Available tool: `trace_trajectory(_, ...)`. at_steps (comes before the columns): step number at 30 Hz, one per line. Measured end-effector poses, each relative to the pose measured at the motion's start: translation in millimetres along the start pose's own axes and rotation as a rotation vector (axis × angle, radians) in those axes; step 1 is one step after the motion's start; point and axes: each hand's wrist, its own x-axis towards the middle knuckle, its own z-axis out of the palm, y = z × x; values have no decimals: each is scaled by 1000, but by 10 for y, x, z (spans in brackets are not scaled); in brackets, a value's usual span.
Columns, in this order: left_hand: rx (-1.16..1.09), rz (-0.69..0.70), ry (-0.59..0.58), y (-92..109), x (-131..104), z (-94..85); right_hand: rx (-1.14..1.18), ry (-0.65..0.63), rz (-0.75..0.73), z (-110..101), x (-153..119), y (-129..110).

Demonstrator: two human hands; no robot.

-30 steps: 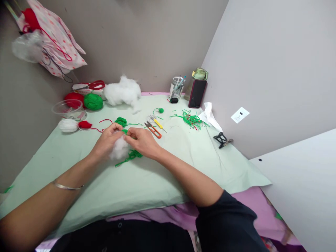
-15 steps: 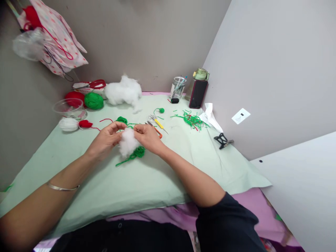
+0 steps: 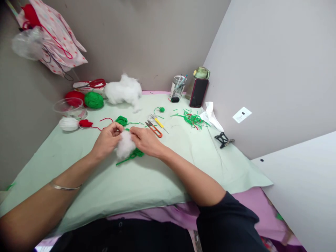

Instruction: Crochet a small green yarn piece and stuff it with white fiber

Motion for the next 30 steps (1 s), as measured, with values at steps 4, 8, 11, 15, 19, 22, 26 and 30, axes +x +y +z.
trace_trajectory(4,29,117,95,5,-49,37,76,-7,-19,31,1,-4)
trace_trajectory(8,-15,163,75,27,-91,58,262,46,32,32,44,30)
trace_trajectory(11,-67,154,9,51,-104,55,268,124,70,29,64,44)
trace_trajectory(15,-111,102,-99,73,-94,28,196,211,109,36,62,50)
trace_trajectory(19,-130,65,-131,56,-47,-7,175,190,96,1,50,57)
trace_trajectory(22,-136,57,-111,21,-4,-18,159,100,50,-44,38,42)
trace_trajectory(26,-126,78,-7,-40,22,8,126,15,-2,-11,1,-26)
trace_trajectory(30,-138,97,88,-82,10,52,99,-5,-31,59,-17,-65)
